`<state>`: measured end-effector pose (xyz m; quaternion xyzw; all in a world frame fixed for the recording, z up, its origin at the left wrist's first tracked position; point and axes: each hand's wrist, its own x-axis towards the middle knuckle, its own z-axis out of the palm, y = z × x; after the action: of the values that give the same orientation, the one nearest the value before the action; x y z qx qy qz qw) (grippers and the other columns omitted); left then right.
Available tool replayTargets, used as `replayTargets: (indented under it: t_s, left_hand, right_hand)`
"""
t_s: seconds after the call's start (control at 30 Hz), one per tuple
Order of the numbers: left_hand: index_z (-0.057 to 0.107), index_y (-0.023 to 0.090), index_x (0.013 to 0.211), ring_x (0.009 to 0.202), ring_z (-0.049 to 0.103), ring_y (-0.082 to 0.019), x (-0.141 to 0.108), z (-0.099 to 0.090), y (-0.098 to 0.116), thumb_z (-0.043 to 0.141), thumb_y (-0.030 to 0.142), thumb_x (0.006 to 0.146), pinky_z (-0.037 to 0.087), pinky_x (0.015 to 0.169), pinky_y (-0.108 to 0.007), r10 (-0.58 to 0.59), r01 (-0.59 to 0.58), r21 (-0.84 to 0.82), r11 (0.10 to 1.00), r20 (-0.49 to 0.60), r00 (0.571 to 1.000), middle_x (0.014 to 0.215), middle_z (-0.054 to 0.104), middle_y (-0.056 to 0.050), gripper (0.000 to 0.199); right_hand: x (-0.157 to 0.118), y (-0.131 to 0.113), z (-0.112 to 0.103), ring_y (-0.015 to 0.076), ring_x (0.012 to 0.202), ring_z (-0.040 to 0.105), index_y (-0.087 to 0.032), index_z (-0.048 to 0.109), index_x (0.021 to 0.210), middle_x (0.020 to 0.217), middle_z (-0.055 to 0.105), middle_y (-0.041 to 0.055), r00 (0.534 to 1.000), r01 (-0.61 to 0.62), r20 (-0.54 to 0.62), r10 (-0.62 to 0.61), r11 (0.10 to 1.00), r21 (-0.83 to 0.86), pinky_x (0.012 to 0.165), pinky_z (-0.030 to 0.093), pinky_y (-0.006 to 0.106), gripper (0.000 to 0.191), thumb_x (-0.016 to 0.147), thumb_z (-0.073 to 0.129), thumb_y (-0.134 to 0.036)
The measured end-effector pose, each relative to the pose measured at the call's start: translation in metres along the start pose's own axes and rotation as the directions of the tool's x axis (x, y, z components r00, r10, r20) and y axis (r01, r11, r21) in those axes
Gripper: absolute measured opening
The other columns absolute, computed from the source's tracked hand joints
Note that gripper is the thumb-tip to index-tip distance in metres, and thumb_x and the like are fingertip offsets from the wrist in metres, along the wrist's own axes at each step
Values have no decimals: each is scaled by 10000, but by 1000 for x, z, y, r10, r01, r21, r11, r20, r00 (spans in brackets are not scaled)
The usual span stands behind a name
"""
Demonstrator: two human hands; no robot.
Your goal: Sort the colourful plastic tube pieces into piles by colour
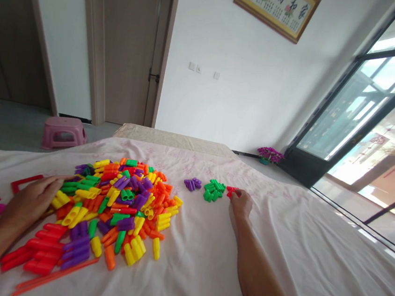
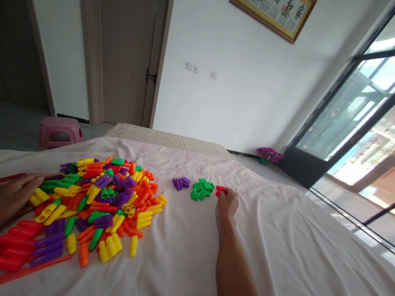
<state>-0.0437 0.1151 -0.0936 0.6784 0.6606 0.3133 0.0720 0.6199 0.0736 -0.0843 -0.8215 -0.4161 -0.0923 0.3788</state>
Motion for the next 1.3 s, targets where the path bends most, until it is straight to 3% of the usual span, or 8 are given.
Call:
replayTargets:
  t_s: [0.33, 0.47, 0.57, 0.7, 0.8, 0.93, 1.13, 1.3]
  left_hand:
    - [649, 149, 1273, 1180, 610, -238, -3, -4, 11, 316, 458, 970, 433, 990, -280, -46, 54, -132, 990, 59, 997, 1287, 683, -105, 546]
    - [668, 151, 1244, 1178, 612, -236, -5, -9, 18, 328, 446, 961, 437, 981, -277, -41, 46, -126, 991, 49, 998, 1275, 693, -104, 531]
    - [677, 159, 1237, 1159, 623, -240, -7, -13, 24, 327, 444, 955, 448, 973, -292, -41, 45, -120, 992, 42, 998, 1257, 702, -100, 533]
    - [699, 184, 1192, 1138, 640, -227, -7, -13, 27, 323, 439, 946, 466, 961, -288, -42, 43, -118, 992, 12, 999, 1205, 723, -84, 516]
    - [715, 216, 1158, 1093, 662, -212, -6, -11, 25, 337, 449, 931, 483, 928, -264, -51, 49, -112, 993, -11, 999, 1191, 733, -55, 498]
    - [716, 213, 1161, 1119, 655, -207, -6, -8, 21, 345, 446, 929, 476, 948, -254, -30, 28, -132, 991, -20, 999, 1211, 730, -47, 496]
    - [712, 202, 1178, 1171, 632, -221, -3, 0, 13, 322, 458, 941, 460, 996, -282, -37, 31, -150, 988, -36, 999, 1232, 722, -62, 523]
    - [715, 219, 1169, 1161, 635, -222, -1, 3, 9, 324, 464, 941, 469, 989, -294, -30, 22, -154, 988, -49, 998, 1215, 728, -49, 515]
  right_hand:
    - [-7, -10, -4, 243, 889, 606, -155, 726, 1060, 1078, 642, 128, 991, 43, -132, -33, 996, 73, 819, 453, 355, 379, 787, 494, -277]
    - [-19, -47, -7, 200, 780, 614, -161, 716, 1053, 1054, 662, 115, 971, 199, -179, -159, 952, 233, 800, 482, 341, 346, 840, 501, -328]
    - [-50, -98, -10, 201, 794, 634, -184, 709, 1038, 964, 702, 91, 941, 321, -30, -338, 856, 404, 770, 503, 322, 288, 880, 540, -355]
    - [-114, -173, -18, 198, 844, 634, -233, 733, 921, 910, 717, 47, 640, 537, 206, -740, 623, 569, 780, 489, 321, 171, 932, 577, -302]
    - [-157, -217, -22, 188, 898, 621, -256, 744, 923, 909, 707, 24, 419, 627, 257, -871, 482, 612, 837, 465, 318, 132, 946, 615, -270]
    - [-185, -252, -20, 201, 897, 586, -263, 756, 968, 967, 672, 51, 301, 741, 363, -882, 456, 493, 747, 451, 299, 107, 915, 679, -316]
    - [-196, -267, -18, 212, 892, 573, -222, 723, 845, 969, 647, 75, 232, 820, 467, -853, 429, 378, 694, 434, 299, 145, 923, 656, -324]
    - [-185, -257, -22, 180, 919, 636, -227, 682, 992, 1022, 686, 39, 392, 582, 463, -795, 604, 545, 744, 460, 275, 108, 950, 592, -266]
